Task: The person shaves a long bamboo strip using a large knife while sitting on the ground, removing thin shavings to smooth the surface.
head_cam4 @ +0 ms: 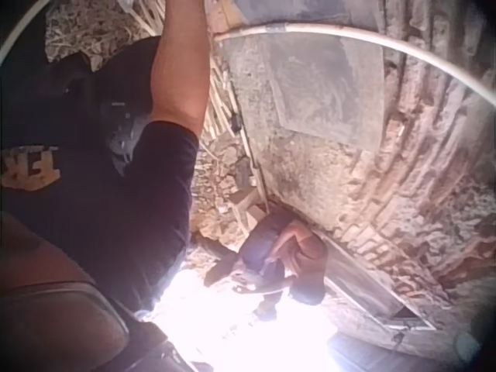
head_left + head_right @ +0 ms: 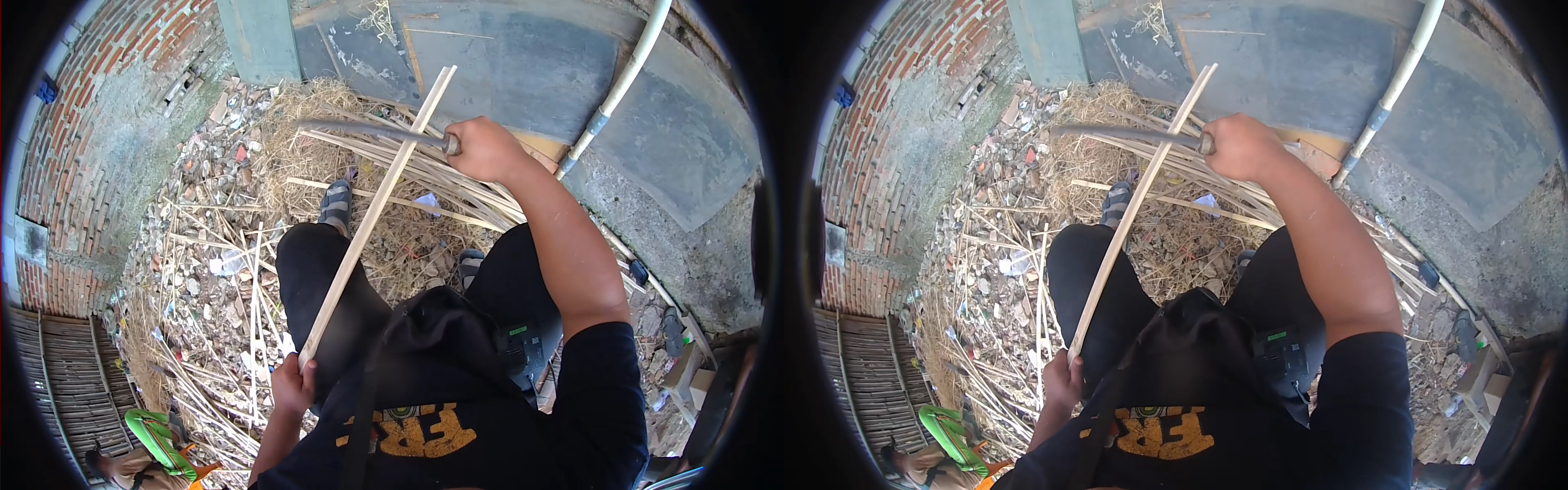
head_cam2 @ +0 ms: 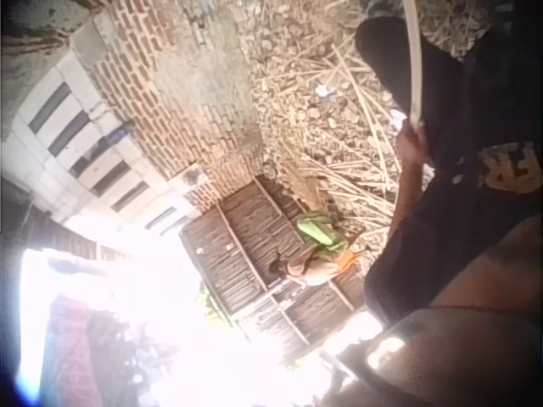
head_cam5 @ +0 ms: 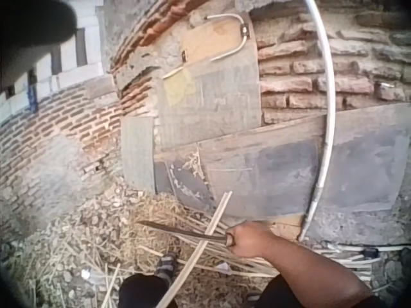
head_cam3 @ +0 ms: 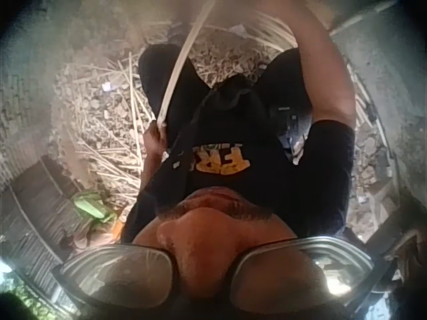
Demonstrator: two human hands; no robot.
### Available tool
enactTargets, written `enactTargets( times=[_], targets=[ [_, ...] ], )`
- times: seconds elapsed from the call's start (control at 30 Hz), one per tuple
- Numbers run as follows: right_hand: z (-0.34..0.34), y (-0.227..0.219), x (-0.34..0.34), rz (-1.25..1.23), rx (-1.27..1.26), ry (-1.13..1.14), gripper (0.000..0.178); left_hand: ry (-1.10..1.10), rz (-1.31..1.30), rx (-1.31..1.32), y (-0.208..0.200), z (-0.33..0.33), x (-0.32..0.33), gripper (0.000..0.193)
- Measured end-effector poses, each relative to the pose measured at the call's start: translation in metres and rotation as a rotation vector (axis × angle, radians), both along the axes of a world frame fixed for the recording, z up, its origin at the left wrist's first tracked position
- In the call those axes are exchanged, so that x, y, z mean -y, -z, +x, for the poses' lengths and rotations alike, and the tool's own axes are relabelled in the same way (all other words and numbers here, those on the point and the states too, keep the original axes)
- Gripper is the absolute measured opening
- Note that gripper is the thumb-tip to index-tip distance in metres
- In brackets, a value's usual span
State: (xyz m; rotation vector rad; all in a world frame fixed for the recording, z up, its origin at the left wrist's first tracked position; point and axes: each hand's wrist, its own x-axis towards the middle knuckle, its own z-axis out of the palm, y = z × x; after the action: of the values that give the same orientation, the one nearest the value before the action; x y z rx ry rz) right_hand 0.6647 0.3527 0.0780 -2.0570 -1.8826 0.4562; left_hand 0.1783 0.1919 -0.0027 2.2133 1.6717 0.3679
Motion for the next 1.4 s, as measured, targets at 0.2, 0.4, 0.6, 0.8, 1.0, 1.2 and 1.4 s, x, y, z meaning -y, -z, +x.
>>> enactTargets(
  times=[0.2,0.4,0.6,0.8,1.0,1.2,1.4],
  targets=[
    [0.014,0.015,-0.005,-0.059,0.038,-0.075,0.027,-0.033,-0.005,-0.031,0.002,-0.002,-0.006,0.047],
    [0.010,0.008,-0.001,0.044,-0.029,0.008,0.035,0.009,0.032,-0.011,0.000,0.001,-0.001,0.047],
    [0.015,0.000,-0.003,0.000,0.072,-0.072,0.029,-0.003,0.040,-0.021,0.005,-0.005,-0.004,0.045],
    [0.051,0.017,-0.010,0.095,-0.058,0.185,0.027,0.042,0.103,-0.102,-0.002,-0.002,-0.001,0.044],
    [0.003,0.002,0.010,0.093,0.114,-0.087,0.026,0.031,0.074,-0.073,0.003,-0.003,0.001,0.045],
    [0.041,0.025,-0.014,0.094,-0.164,0.080,0.027,0.018,0.126,-0.069,0.006,0.004,-0.007,0.047],
    [-0.006,-0.009,0.010,0.020,0.053,-0.061,0.029,-0.004,0.044,-0.022,0.000,-0.003,0.002,0.049]
  ],
)
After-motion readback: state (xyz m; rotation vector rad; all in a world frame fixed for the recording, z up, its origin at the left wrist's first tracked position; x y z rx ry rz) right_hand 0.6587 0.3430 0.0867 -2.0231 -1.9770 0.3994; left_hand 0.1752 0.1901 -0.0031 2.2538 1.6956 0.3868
